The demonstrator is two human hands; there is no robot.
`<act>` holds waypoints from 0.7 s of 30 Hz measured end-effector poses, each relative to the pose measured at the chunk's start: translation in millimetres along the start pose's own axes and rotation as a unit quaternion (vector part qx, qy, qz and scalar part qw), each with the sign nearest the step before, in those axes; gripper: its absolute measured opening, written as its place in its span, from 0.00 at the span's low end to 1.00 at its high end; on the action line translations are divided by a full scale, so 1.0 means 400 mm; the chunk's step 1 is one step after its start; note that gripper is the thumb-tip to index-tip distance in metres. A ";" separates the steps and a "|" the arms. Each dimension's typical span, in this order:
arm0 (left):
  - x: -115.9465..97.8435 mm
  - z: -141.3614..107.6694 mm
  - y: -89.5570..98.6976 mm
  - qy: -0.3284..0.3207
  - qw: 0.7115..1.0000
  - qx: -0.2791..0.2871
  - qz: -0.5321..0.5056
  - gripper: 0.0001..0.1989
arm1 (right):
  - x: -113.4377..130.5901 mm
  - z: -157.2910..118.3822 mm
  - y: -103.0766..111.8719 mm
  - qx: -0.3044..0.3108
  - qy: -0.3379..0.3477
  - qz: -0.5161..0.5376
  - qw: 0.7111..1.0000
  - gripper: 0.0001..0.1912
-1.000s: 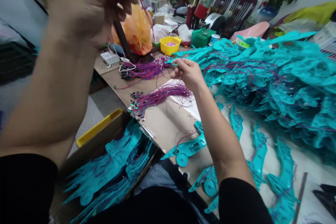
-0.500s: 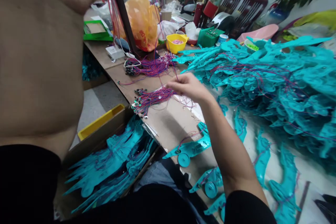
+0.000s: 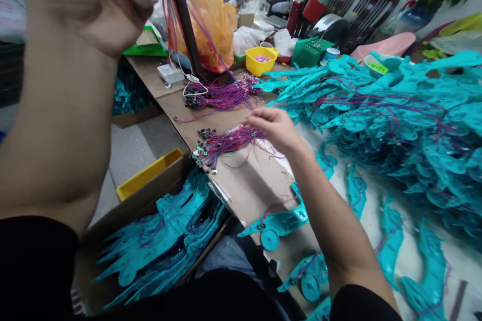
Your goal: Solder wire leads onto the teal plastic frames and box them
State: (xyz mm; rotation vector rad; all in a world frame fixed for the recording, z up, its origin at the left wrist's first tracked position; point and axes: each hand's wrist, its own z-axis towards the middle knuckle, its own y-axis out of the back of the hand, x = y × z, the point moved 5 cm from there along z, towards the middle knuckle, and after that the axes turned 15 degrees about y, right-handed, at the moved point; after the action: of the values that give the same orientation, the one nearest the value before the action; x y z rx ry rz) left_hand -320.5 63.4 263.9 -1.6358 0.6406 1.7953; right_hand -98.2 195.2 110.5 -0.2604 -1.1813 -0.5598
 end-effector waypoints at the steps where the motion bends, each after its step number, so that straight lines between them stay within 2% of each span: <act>1: 0.052 0.028 0.037 0.011 1.000 -0.008 -0.016 0.21 | -0.004 0.011 0.047 -0.037 0.006 -0.027 0.999 0.15; 3: 0.191 0.085 0.094 0.076 0.997 -0.003 0.000 0.16 | -0.018 0.050 0.127 -0.068 0.019 -0.123 0.990 0.13; 5: 0.337 0.130 0.138 0.136 0.991 -0.013 -0.009 0.24 | -0.042 0.112 0.169 -0.031 0.041 -0.275 0.960 0.09; 7: 0.461 0.162 0.166 0.181 0.983 -0.035 -0.005 0.31 | -0.078 0.185 0.171 0.033 0.070 -0.419 0.905 0.06; 9: 0.546 0.186 0.183 0.209 0.976 -0.060 0.012 0.33 | -0.121 0.257 0.148 0.080 0.093 -0.501 0.857 0.09; 11: 0.592 0.209 0.198 0.222 0.972 -0.075 0.027 0.32 | -0.164 0.317 0.115 0.104 0.100 -0.549 0.823 0.13; 15: 0.621 0.256 0.236 0.235 0.966 -0.103 0.040 0.23 | -0.259 0.390 0.033 0.162 0.078 -0.628 0.757 0.18; 19: 0.641 0.290 0.266 0.248 0.960 -0.099 0.078 0.16 | -0.347 0.403 -0.028 0.229 0.045 -0.621 0.748 0.14; 21: 0.654 0.293 0.270 0.240 0.959 -0.083 0.124 0.14 | -0.351 0.387 -0.024 0.220 0.049 -0.614 0.757 0.16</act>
State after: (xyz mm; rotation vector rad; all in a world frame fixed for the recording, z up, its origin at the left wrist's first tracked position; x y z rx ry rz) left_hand -490.0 104.0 12.2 -2.2213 0.9677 1.6568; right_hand -264.1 299.5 37.2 1.0470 -1.2323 -1.3708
